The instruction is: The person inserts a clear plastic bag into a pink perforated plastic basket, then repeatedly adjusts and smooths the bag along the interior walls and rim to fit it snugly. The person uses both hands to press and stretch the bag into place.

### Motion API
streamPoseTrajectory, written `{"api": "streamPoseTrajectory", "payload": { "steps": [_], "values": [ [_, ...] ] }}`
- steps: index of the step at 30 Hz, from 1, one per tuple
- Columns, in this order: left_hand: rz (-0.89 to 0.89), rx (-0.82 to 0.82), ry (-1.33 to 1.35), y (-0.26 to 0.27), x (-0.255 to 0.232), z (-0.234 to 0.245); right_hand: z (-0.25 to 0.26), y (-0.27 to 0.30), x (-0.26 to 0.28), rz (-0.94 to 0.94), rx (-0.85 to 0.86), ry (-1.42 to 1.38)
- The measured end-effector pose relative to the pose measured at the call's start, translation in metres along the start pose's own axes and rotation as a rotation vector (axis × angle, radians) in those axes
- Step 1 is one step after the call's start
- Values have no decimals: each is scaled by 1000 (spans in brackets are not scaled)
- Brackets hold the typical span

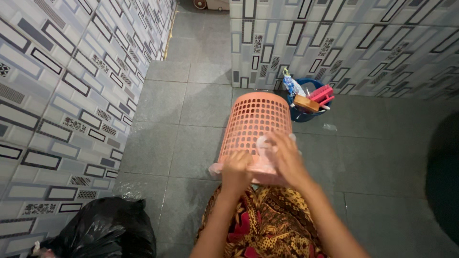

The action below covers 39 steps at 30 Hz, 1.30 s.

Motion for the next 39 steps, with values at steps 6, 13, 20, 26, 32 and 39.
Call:
{"api": "streamPoseTrajectory", "payload": {
  "steps": [6,13,20,26,32,39],
  "values": [
    [374,91,179,-8,46,0,4,28,43,267,-43,200],
    [210,-139,170,-13,37,29,-5,35,38,374,-225,256],
    [344,21,168,-5,55,5,-32,38,11,444,-344,325],
    [183,3,51,2,49,-8,-37,33,-6,137,-134,269],
    [160,203,-100,2,22,-11,-42,25,6,11,208,147],
    [-8,80,-33,-1,-30,6,-22,19,51,248,107,219]
  ]
}}
Point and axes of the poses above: each hand's wrist, its own y-axis away from the middle knuckle, its own z-axis out of the back of the hand, x = y × z, the point moved 10 cm from there along -y, towards the middle knuckle, and after that the axes turned 6 degrees about z, right-handed, at the moved point
